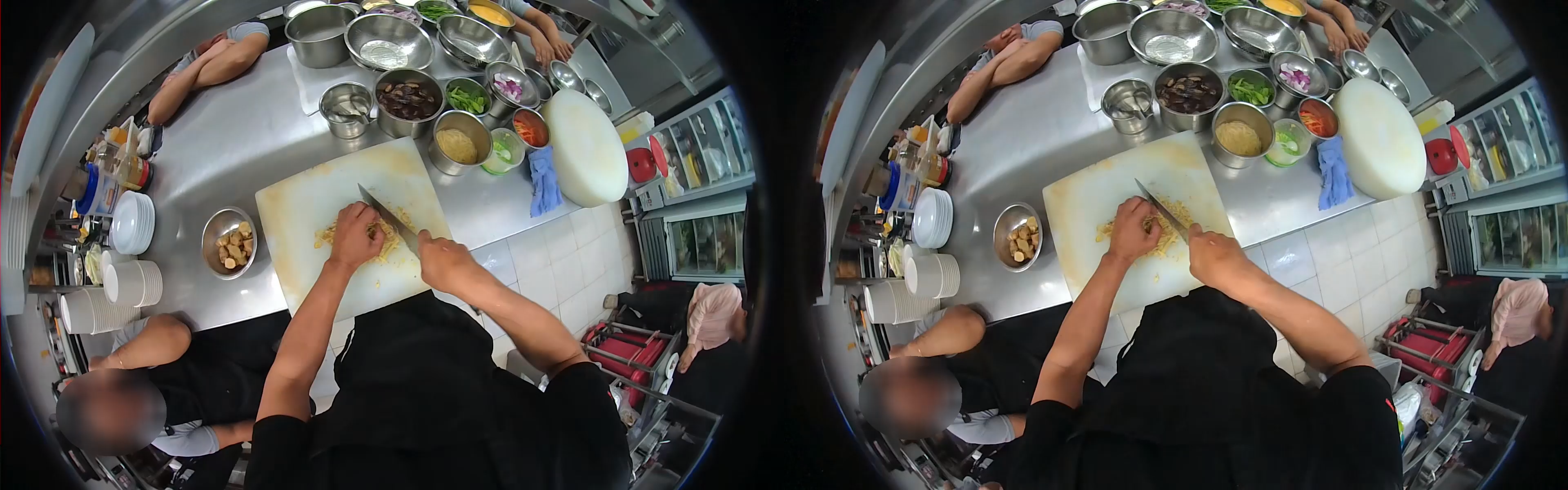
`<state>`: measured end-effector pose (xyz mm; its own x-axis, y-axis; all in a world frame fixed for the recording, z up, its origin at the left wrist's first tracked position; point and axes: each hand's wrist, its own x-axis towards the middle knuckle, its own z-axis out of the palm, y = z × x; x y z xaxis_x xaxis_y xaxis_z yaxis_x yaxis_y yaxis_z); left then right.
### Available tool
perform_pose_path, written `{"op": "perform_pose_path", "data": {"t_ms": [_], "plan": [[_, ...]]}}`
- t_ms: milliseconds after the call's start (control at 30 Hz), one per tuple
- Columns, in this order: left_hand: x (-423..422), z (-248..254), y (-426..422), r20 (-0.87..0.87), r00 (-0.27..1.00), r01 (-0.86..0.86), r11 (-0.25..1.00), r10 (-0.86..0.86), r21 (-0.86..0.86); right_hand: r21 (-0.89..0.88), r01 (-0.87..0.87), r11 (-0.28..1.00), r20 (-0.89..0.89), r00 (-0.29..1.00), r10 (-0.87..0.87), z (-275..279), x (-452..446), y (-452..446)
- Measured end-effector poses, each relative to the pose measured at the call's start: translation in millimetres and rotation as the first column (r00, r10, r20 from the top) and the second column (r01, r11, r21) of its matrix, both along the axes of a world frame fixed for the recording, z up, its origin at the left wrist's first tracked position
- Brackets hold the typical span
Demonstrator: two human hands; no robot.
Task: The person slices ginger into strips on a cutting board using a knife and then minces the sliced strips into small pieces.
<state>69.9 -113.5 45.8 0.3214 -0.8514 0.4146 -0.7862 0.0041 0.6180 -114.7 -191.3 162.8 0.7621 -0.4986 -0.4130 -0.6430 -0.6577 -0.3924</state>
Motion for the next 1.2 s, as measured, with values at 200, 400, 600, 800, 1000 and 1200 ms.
{"op": "perform_pose_path", "data": {"t_ms": [200, 400, 600, 800, 1000, 1200], "plan": [[1, -1, 2, -0.019, 1.000, 0.021, 1.000, -0.021, 0.012, -0.018, 0.003, 1.000, 0.037, 0.999, -0.002, -19, 11, -8], [-1, -3, 4, 0.017, 0.999, -0.029, 0.998, 0.028, 0.063, -0.042, 0.039, 0.998, 0.070, 0.997, -0.036, -28, 15, 4], [-2, 14, 6, -0.047, 0.997, -0.066, 0.992, 0.061, -0.108, -0.034, -0.031, 0.999, 0.019, 0.999, 0.031, 9, 6, -9], [3, -10, 8, 0.005, 1.000, -0.017, 0.998, 0.016, 0.062, -0.049, 0.013, 0.999, 0.059, 0.998, -0.010, -33, 19, 1], [4, 7, 11, 0.020, 0.998, -0.055, 0.994, 0.057, -0.098, -0.007, -0.054, 0.999, 0.006, 0.999, 0.054, 5, 9, 0], [4, -6, 15, -0.021, 0.999, -0.031, 1.000, 0.031, 0.005, -0.040, -0.002, 0.999, 0.074, 0.997, 0.004, -35, 17, 3]]}}
